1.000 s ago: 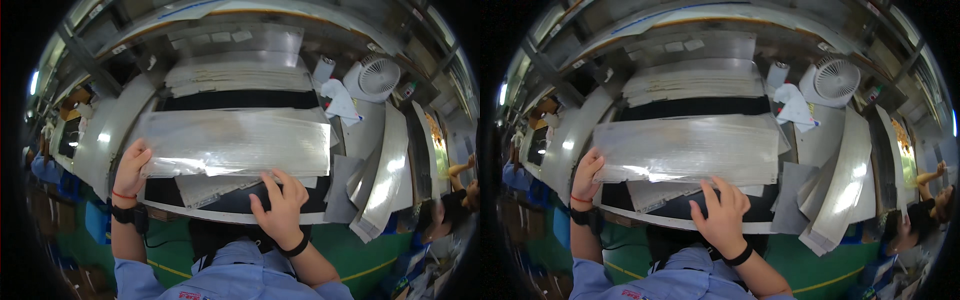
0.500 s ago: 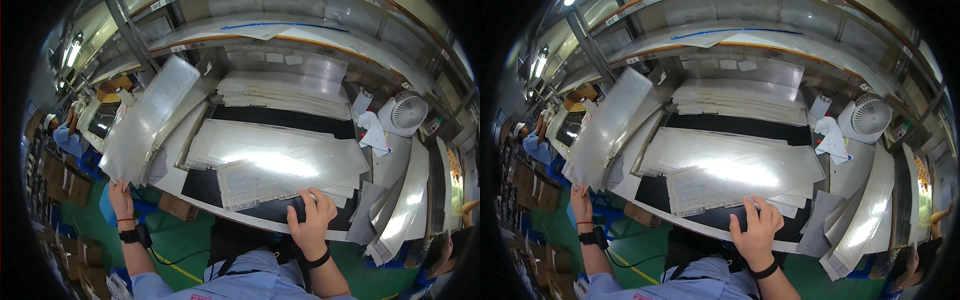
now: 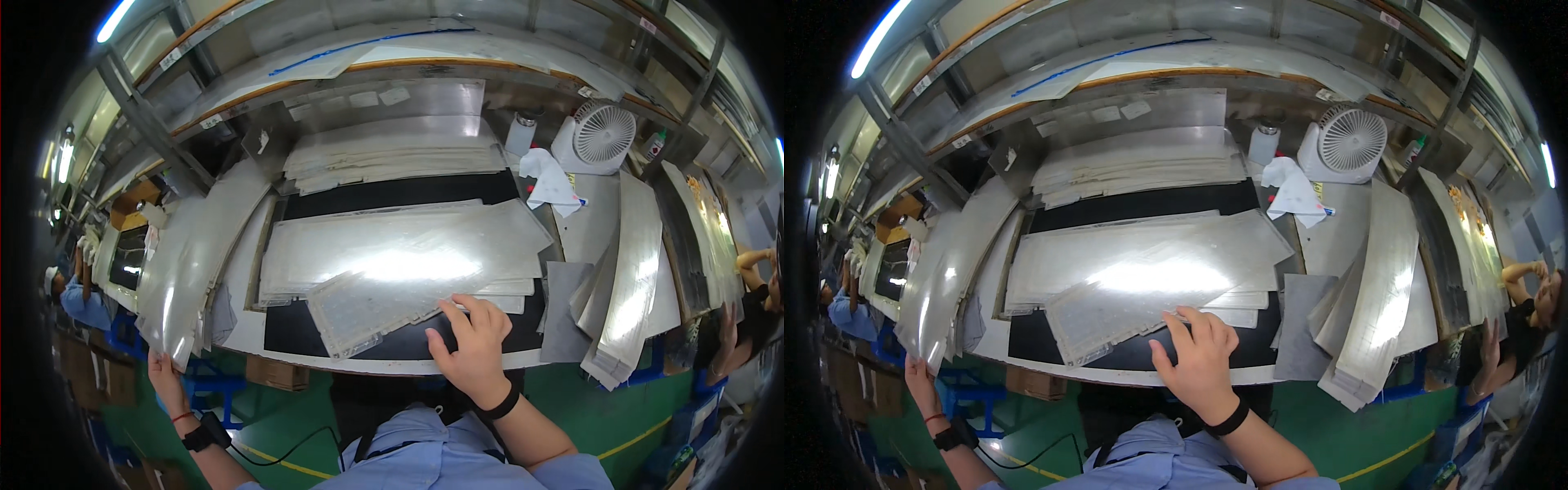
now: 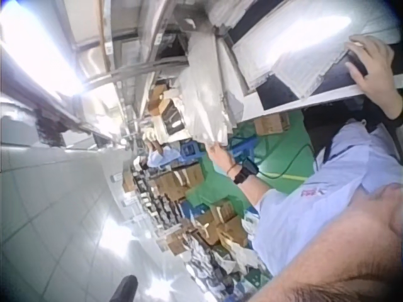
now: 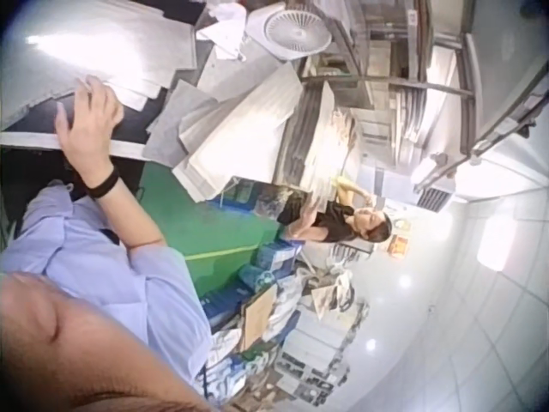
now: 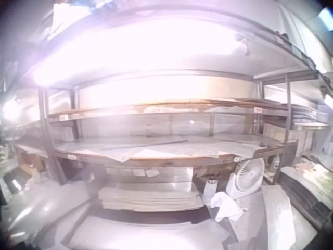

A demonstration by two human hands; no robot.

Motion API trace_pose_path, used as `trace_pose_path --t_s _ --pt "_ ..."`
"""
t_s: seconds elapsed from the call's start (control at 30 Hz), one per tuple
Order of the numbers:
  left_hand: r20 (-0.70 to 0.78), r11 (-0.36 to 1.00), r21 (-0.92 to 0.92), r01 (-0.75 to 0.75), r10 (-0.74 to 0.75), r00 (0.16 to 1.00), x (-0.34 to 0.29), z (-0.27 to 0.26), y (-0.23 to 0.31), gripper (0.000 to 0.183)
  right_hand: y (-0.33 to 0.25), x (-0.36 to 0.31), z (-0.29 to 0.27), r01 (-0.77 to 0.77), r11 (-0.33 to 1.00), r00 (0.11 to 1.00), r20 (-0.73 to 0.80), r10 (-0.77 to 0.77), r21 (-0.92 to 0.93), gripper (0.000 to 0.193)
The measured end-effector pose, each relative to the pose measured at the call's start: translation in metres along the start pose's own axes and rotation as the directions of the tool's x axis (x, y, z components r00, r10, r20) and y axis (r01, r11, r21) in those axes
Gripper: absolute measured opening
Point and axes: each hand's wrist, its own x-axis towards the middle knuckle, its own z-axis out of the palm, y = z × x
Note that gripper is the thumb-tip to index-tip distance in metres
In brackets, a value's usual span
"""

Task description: Inspecting and sorting through a stack of flexible printed circuit boards or thin metal fabrication components.

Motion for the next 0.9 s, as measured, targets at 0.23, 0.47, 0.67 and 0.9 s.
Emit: trace_pose_path --t_s 0.23,0.47,0.67,0.9 --pt "0.009 0.983 -0.178 0.046 -0.046 0.999 0.008 -0.010 0.026 0.023 0.000 -0.003 0.002 -0.008 1.000 0.999 -0.035 0.008 0.008 0.041" --pt "0.058 0.898 -0.378 0.226 -0.220 0.974 0.015 0.029 -0.010 0.023 0.000 -0.003 0.003 0.015 1.000 0.999 -0.052 -0.015 0.007 0.039" --pt "0.040 0.904 -0.376 0.204 -0.205 0.978 0.036 -0.023 -0.035 0.020 -0.001 -0.002 0.003 0.020 1.000 0.998 -0.052 -0.020 -0.004 0.039" --pt "0.114 0.958 -0.232 0.168 -0.145 0.983 0.040 0.011 -0.031 0.020 -0.001 -0.001 0.003 0.020 1.000 0.999 -0.025 -0.020 -0.020 0.039"
